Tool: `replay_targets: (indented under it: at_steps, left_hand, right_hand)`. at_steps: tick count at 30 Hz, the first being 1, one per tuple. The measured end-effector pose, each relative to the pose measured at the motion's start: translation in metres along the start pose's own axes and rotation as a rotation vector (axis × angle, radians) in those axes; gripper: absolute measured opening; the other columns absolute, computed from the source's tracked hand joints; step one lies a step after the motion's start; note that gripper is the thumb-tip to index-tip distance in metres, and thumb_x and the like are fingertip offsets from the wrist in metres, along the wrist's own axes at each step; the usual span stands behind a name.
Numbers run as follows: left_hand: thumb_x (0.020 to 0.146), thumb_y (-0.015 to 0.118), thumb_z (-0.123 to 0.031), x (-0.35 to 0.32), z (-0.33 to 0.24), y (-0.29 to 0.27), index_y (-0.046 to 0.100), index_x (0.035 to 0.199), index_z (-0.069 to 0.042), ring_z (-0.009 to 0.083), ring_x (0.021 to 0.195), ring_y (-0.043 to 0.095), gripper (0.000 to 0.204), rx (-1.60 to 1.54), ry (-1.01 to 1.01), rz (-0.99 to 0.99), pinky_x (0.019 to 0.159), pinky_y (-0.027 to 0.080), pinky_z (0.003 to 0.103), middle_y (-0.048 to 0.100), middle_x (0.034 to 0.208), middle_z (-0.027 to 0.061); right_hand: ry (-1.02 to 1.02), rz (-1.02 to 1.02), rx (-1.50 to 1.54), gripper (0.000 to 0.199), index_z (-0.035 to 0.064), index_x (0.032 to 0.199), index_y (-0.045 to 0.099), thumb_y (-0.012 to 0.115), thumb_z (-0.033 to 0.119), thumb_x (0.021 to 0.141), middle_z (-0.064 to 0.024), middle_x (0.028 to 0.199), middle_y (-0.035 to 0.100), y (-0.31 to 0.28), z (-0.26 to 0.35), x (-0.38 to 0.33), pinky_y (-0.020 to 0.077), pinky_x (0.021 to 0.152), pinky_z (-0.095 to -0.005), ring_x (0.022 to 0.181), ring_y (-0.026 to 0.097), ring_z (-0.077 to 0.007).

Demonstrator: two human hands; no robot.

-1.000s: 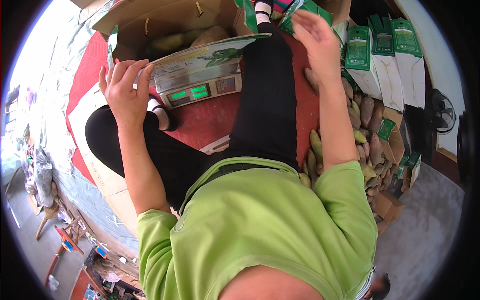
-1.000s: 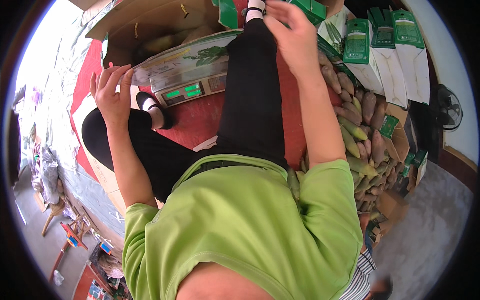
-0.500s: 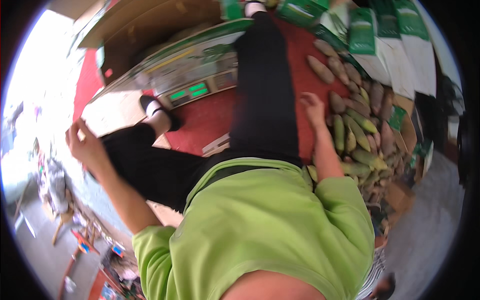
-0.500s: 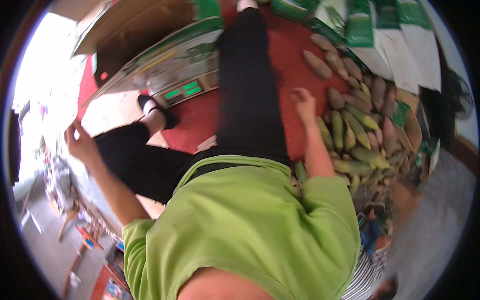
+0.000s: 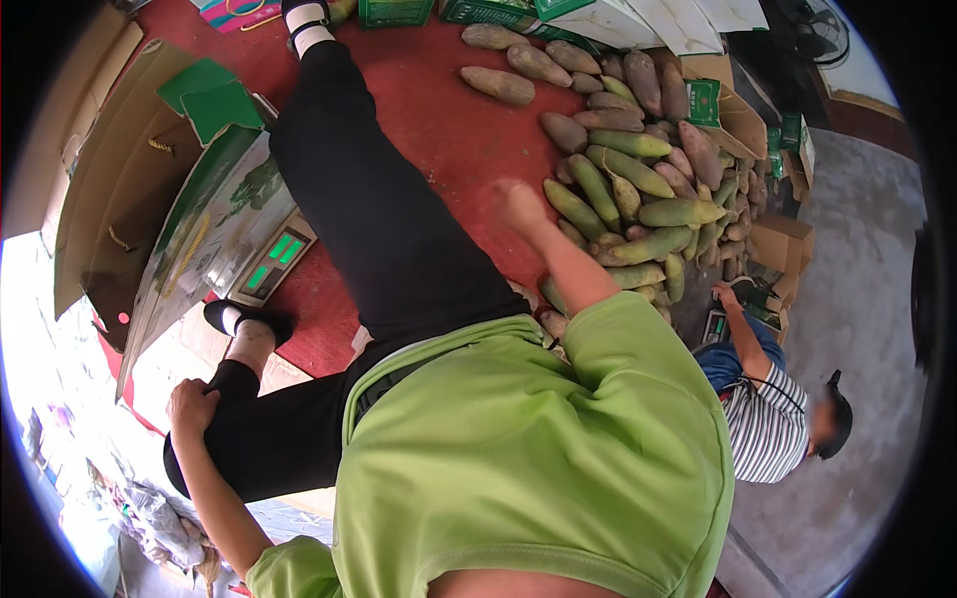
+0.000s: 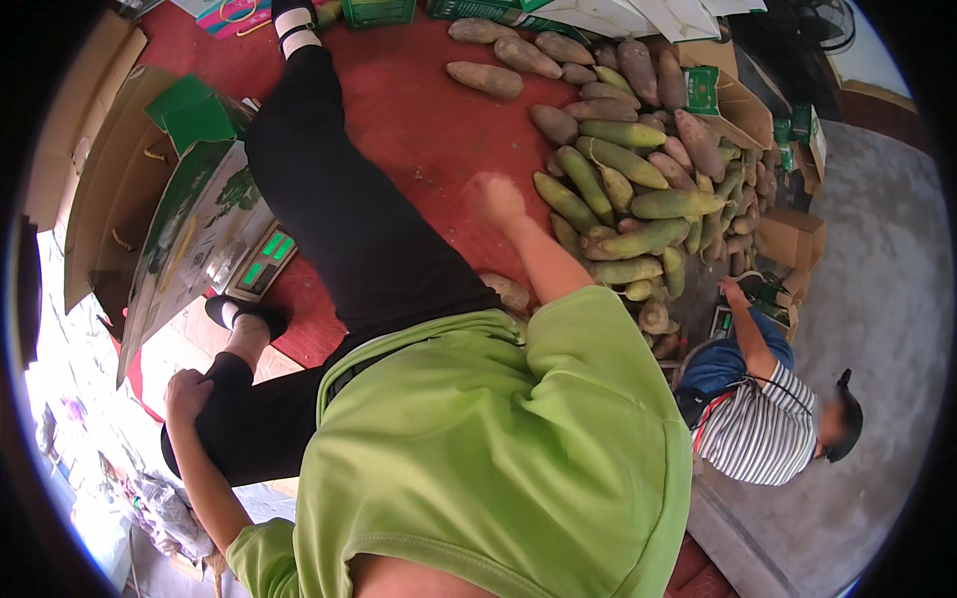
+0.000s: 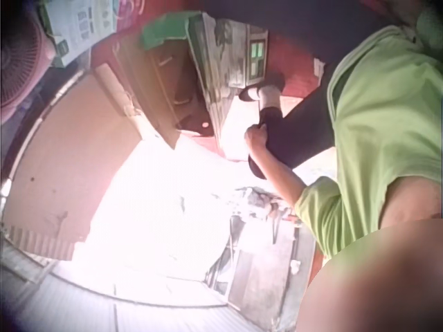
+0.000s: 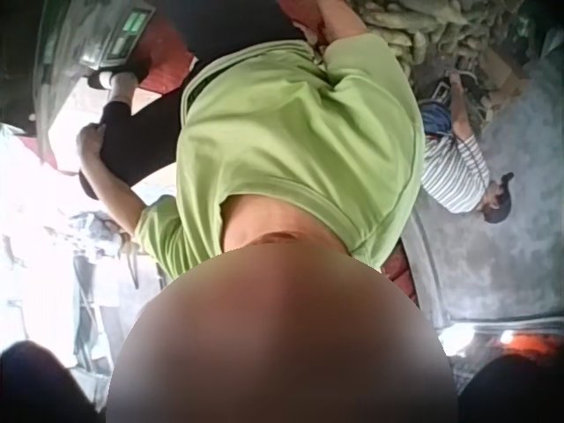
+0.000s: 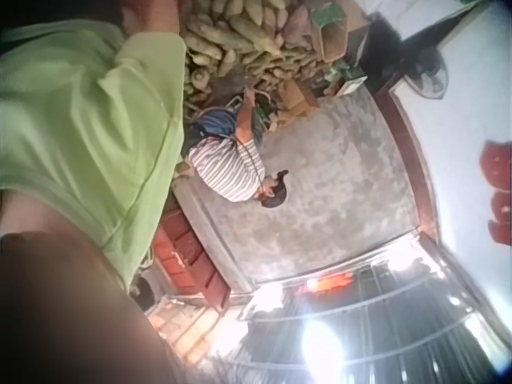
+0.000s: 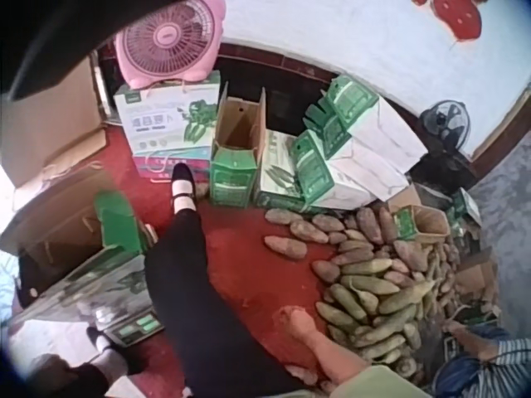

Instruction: Sorting and packing produce root vegetables into shipping boxes using a scale.

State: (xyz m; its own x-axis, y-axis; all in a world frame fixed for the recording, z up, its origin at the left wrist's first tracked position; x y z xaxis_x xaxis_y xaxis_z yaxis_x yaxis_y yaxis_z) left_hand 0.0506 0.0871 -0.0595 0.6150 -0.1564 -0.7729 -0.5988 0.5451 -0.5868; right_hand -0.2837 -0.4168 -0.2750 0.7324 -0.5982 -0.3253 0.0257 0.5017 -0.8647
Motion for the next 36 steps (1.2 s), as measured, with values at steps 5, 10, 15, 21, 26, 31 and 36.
replay_targets:
  at_steps: [5, 10, 15, 21, 26, 31, 36]
  left_hand:
    - [0.079, 0.071, -0.033, -0.001, 0.006, 0.001, 0.072, 0.092, -0.004, 0.034, 0.099, 0.065, 0.032, 0.048, -0.151, -0.051, 0.088, 0.05, 0.045, 0.069, 0.099, 0.0179]
    - [0.081, 0.068, -0.043, 0.007, 0.03, 0.017, 0.071, 0.096, -0.001, 0.0355, 0.101, 0.065, 0.045, 0.033, -0.22, 0.027, 0.092, 0.048, 0.047, 0.069, 0.103, 0.0193]
    - [0.078, 0.069, -0.04, 0.015, 0.025, 0.014, 0.073, 0.084, 0.0, 0.0338, 0.089, 0.068, 0.041, 0.049, -0.166, -0.031, 0.081, 0.052, 0.043, 0.07, 0.088, 0.019]
    - [0.07, 0.076, -0.03, 0.005, 0.013, 0.012, 0.075, 0.088, -0.009, 0.0327, 0.092, 0.066, 0.028, -0.219, -0.02, -0.016, 0.083, 0.051, 0.044, 0.07, 0.093, 0.0144]
    - [0.069, 0.077, -0.03, -0.002, -0.001, 0.006, 0.074, 0.098, -0.012, 0.0298, 0.102, 0.064, 0.034, -0.157, 0.023, -0.068, 0.087, 0.051, 0.041, 0.068, 0.105, 0.0111]
    - [0.069, 0.073, -0.027, 0.012, -0.003, 0.013, 0.073, 0.099, -0.01, 0.0301, 0.097, 0.067, 0.034, 0.008, 0.055, 0.056, 0.084, 0.053, 0.041, 0.07, 0.099, 0.0134]
    - [0.066, 0.074, -0.027, 0.027, 0.008, 0.04, 0.074, 0.087, -0.008, 0.0322, 0.092, 0.066, 0.028, 0.05, 0.042, -0.044, 0.081, 0.053, 0.042, 0.069, 0.092, 0.015]
  right_hand:
    - [0.144, -0.468, -0.321, 0.028, 0.0141, 0.109, 0.061, 0.062, 0.016, 0.081, -0.0099, 0.111, 0.06, -0.092, -0.053, 0.012, 0.0498, 0.084, -0.0465, 0.104, 0.056, -0.0344]
    - [0.572, -0.145, -0.596, 0.038, 0.0165, 0.123, 0.055, 0.062, 0.026, 0.087, -0.007, 0.128, 0.052, -0.129, -0.105, -0.008, 0.048, 0.091, -0.0503, 0.123, 0.048, -0.028]
    - [0.555, 0.009, -0.655, 0.028, 0.022, 0.114, 0.063, 0.061, 0.033, 0.088, -0.0025, 0.122, 0.058, -0.131, -0.137, -0.021, 0.0485, 0.09, -0.0488, 0.121, 0.051, -0.0269]
    - [0.496, 0.015, -0.514, 0.029, 0.0161, 0.1, 0.071, 0.054, 0.038, 0.09, -0.0105, 0.108, 0.067, -0.128, -0.155, -0.007, 0.05, 0.086, -0.0486, 0.102, 0.061, -0.0336]
    - [0.343, -0.122, -0.306, 0.036, 0.0036, 0.089, 0.07, 0.051, 0.034, 0.093, -0.0189, 0.091, 0.068, -0.128, -0.177, -0.031, 0.0476, 0.08, -0.049, 0.09, 0.063, -0.0404]
    - [0.363, -0.353, -0.028, 0.034, 0.0014, 0.088, 0.07, 0.051, 0.029, 0.093, -0.0157, 0.082, 0.068, -0.151, -0.199, -0.05, 0.0476, 0.072, -0.0433, 0.078, 0.064, -0.0333]
    - [0.442, -0.561, 0.483, 0.032, 0.002, 0.086, 0.067, 0.049, 0.027, 0.095, -0.012, 0.091, 0.07, -0.193, -0.159, -0.037, 0.0478, 0.08, -0.0369, 0.09, 0.065, -0.026]
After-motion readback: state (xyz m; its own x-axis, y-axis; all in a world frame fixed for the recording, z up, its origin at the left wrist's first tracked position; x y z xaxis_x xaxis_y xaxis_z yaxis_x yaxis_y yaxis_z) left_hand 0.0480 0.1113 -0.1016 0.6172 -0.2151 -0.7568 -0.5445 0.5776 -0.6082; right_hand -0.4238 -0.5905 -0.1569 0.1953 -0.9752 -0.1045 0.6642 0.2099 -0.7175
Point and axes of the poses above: each hand's wrist, its own x-axis towards the middle knuckle, its own y-axis out of the palm, z = x × y, the point moved 3 cm from there along x, towards the middle knuckle
